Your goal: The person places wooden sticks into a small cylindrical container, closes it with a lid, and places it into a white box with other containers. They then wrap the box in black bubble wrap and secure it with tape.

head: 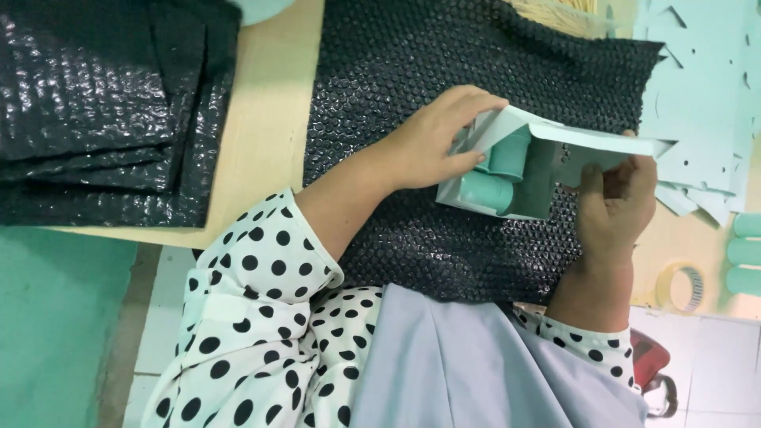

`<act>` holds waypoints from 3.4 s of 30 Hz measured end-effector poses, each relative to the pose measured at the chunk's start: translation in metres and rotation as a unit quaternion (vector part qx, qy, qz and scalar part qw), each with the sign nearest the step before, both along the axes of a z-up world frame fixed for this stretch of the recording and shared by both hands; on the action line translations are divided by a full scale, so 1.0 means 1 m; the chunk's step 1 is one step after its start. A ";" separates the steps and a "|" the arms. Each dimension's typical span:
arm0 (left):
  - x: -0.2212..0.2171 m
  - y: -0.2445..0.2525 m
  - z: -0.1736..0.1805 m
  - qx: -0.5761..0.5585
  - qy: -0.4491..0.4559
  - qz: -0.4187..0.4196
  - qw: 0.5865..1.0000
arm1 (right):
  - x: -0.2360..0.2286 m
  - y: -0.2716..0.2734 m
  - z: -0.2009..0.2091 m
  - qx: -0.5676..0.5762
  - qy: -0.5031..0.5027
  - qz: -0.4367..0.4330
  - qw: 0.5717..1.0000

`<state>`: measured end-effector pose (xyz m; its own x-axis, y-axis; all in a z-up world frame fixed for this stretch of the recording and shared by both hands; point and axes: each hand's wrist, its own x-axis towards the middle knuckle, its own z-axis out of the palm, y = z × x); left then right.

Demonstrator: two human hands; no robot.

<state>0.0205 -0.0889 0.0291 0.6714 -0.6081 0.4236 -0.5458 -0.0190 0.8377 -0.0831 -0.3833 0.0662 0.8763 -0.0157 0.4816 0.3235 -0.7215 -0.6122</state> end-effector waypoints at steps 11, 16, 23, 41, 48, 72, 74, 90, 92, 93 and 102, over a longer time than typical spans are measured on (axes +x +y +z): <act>-0.006 0.003 0.012 0.027 0.055 -0.008 0.998 | 0.012 0.007 0.020 -0.042 -0.033 0.000 0.999; -0.007 0.002 0.014 0.035 0.053 0.007 0.998 | 0.018 0.006 0.025 -0.057 -0.011 -0.015 0.998; -0.009 -0.001 0.008 0.036 0.023 0.034 0.999 | 0.007 0.002 0.009 0.003 -0.052 0.046 0.998; -0.017 -0.002 0.018 0.095 0.002 0.039 0.995 | -0.011 -0.023 -0.004 0.082 -0.020 0.157 0.984; -0.024 0.003 0.018 0.088 -0.116 0.033 0.989 | -0.015 -0.019 -0.019 0.013 -0.035 0.122 0.992; -0.031 -0.013 0.008 0.180 -0.289 0.026 0.940 | -0.035 0.000 -0.053 -0.045 -0.069 0.091 0.992; -0.027 -0.015 0.000 0.183 -0.287 0.036 0.940 | -0.034 0.004 -0.057 -0.014 -0.059 0.097 0.993; -0.011 -0.002 -0.026 0.222 0.000 0.009 0.975 | -0.038 -0.010 -0.089 0.042 0.055 -0.004 0.998; -0.011 0.000 -0.029 0.243 0.019 0.012 0.970 | -0.039 -0.011 -0.091 0.015 0.080 0.006 0.997; -0.011 0.001 -0.031 0.243 0.001 0.008 0.970 | -0.041 -0.010 -0.094 0.018 0.075 -0.003 0.997; -0.013 -0.001 -0.041 0.193 -0.006 0.022 0.981 | -0.038 -0.021 -0.111 -0.042 -0.006 0.009 0.999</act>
<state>0.0073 -0.0902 -0.0117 0.6964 -0.6960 0.1751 -0.5473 -0.3571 0.7570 -0.1207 -0.4044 -0.0448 0.8704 0.0405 0.4907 0.3431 -0.7647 -0.5455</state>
